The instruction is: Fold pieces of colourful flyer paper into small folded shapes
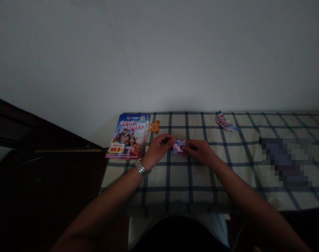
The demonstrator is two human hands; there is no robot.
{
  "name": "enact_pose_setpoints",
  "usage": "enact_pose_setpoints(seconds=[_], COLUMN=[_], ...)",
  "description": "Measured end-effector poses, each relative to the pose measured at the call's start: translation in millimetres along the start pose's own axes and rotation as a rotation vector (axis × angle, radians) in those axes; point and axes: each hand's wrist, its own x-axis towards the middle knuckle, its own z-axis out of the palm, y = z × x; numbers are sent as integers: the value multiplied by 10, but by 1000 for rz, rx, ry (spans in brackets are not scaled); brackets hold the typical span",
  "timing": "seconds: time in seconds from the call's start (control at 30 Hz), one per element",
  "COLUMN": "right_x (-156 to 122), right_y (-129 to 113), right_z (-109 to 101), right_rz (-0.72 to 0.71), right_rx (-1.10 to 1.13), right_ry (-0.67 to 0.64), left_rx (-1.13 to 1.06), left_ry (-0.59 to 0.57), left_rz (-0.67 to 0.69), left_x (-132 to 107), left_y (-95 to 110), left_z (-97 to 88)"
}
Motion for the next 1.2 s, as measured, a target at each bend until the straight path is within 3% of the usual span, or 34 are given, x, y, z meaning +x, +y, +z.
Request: enact_pose_setpoints(seconds=[0.2,0.63,1.0,1.2], right_x=[9,9,25,28], right_y=[-4,-12,-36,-31], right_z=[10,48,48,55], right_rz=[-27,-41,-7,-15], right_rx=[-40,-122,-147,-138], right_ry=[-6,50,174,158], left_rx=[80,287,215,202], left_ry=[61,-64,-20,-42], left_rz=[10,98,70,83], left_x=[-15,-32,-25,-24], left_y=[59,54,12,-4], left_z=[-5,0,57,55])
